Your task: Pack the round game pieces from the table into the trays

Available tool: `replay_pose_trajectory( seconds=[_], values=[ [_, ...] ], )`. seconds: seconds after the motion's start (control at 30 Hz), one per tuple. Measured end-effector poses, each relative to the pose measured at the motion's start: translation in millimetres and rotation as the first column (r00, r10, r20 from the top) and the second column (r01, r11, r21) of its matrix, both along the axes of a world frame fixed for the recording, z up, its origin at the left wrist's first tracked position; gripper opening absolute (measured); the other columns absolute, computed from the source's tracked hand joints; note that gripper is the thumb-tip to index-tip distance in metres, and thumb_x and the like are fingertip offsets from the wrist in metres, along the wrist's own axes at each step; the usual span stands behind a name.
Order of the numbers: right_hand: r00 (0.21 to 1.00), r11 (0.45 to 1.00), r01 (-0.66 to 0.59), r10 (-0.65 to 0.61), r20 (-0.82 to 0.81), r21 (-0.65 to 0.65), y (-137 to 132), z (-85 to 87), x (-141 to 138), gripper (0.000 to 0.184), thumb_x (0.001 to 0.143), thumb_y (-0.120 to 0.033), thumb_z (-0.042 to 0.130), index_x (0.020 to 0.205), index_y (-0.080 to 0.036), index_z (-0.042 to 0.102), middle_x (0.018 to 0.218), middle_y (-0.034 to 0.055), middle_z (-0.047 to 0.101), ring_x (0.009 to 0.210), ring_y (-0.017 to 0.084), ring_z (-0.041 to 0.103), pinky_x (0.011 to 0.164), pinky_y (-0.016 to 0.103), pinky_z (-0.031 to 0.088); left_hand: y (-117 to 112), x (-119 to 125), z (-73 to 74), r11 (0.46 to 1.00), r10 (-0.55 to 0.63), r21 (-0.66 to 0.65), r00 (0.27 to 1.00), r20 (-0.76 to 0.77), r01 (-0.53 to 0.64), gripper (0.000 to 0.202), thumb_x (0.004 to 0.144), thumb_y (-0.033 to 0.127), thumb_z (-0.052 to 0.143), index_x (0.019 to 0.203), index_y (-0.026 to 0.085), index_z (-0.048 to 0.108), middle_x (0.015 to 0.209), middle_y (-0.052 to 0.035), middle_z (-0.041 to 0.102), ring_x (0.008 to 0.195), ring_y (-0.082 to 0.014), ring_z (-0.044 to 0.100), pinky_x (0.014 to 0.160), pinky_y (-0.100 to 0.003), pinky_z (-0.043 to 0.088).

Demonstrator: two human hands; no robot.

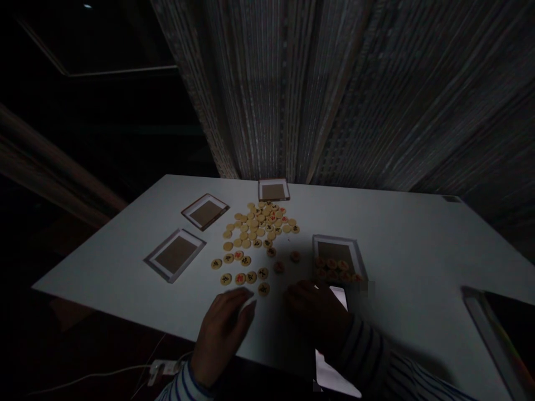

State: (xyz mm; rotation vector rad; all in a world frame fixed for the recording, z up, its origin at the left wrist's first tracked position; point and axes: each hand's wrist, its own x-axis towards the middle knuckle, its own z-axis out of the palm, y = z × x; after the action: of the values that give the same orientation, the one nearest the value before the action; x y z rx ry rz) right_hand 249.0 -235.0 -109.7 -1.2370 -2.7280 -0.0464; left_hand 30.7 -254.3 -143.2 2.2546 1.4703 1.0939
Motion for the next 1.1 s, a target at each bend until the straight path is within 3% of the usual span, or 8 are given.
replay_pose_trajectory(
  seconds=[0.13, 0.3, 0.5, 0.6, 0.83, 1.1],
  values=[
    [0.998, 0.998, 0.026, -0.023, 0.063, -0.053, 23.6, 11.5, 9.4, 0.014, 0.078, -0.012, 0.048, 0.08, -0.017, 0.06, 0.081, 0.0047, 0.064, 0.075, 0.017, 0.058, 0.069, 0.033, 0.041, 16.6, -10.5, 9.2, 0.999, 0.032, 0.043, 0.993, -0.112, -0.027, 0.026, 0.083, 0.021, 0.051, 0.109, 0.02, 0.055, 0.107, -0.0093, 0.061, 0.1, -0.0219, 0.055, 0.084, -0.04, 0.049],
    [0.987, 0.995, 0.042, -0.026, 0.161, -0.095, 58.0, 26.7, 8.8, 0.019, 0.081, -0.015, 0.045, 0.09, -0.016, 0.062, 0.095, 0.0089, 0.065, 0.081, 0.018, 0.06, 0.069, 0.032, 0.044, 38.6, -9.2, 17.9, 0.998, 0.015, 0.063, 0.948, -0.318, 0.005, 0.032, 0.084, 0.025, 0.049, 0.114, 0.017, 0.053, 0.119, -0.012, 0.056, 0.109, -0.0262, 0.05, 0.088, -0.045, 0.046],
    [0.941, 0.944, 0.233, -0.158, 0.299, -0.233, 109.3, 38.0, 0.3, 0.026, 0.081, -0.021, 0.046, 0.104, -0.016, 0.058, 0.108, 0.0111, 0.062, 0.093, 0.023, 0.059, 0.071, 0.034, 0.045, 69.2, -9.7, 32.4, 0.996, -0.062, 0.036, 0.918, -0.391, 0.082, 0.033, 0.086, 0.029, 0.045, 0.115, 0.016, 0.052, 0.121, -0.013, 0.055, 0.112, -0.0255, 0.05, 0.091, -0.044, 0.045],
    [0.93, 0.926, 0.284, -0.203, 0.308, -0.248, 138.9, 36.2, -1.2, 0.029, 0.082, -0.021, 0.042, 0.107, -0.016, 0.057, 0.112, 0.0112, 0.06, 0.1, 0.023, 0.056, 0.074, 0.033, 0.044, 94.2, -11.2, 37.7, 0.993, -0.088, 0.035, 0.911, -0.404, 0.112, 0.034, 0.085, 0.026, 0.043, 0.117, 0.015, 0.05, 0.121, -0.0137, 0.055, 0.11, -0.0243, 0.052, 0.091, -0.042, 0.045],
    [0.94, 0.926, 0.334, -0.313, 0.134, -0.178, 185.6, 23.4, -6.9, 0.039, 0.083, -0.024, 0.039, 0.118, -0.013, 0.053, 0.118, 0.0119, 0.056, 0.106, 0.021, 0.052, 0.087, 0.031, 0.039, 153.2, 2.8, 43.7, 0.99, -0.139, -0.034, 0.887, -0.44, 0.138, 0.029, 0.082, 0.021, 0.046, 0.111, 0.016, 0.052, 0.116, -0.0133, 0.057, 0.103, -0.023, 0.055, 0.086, -0.038, 0.045],
    [0.951, 0.936, 0.293, -0.264, 0.162, -0.195, 202.8, 17.3, -9.4, 0.036, 0.082, -0.024, 0.039, 0.111, -0.017, 0.058, 0.111, 0.0121, 0.059, 0.1, 0.022, 0.055, 0.082, 0.031, 0.04, 178.6, 17.8, 42.9, 0.993, -0.118, -0.086, 0.842, -0.527, 0.085, 0.016, 0.083, 0.016, 0.044, 0.084, 0.017, 0.06, 0.09, -0.0099, 0.063, 0.083, -0.0217, 0.057, 0.071, -0.033, 0.045]
  ],
)
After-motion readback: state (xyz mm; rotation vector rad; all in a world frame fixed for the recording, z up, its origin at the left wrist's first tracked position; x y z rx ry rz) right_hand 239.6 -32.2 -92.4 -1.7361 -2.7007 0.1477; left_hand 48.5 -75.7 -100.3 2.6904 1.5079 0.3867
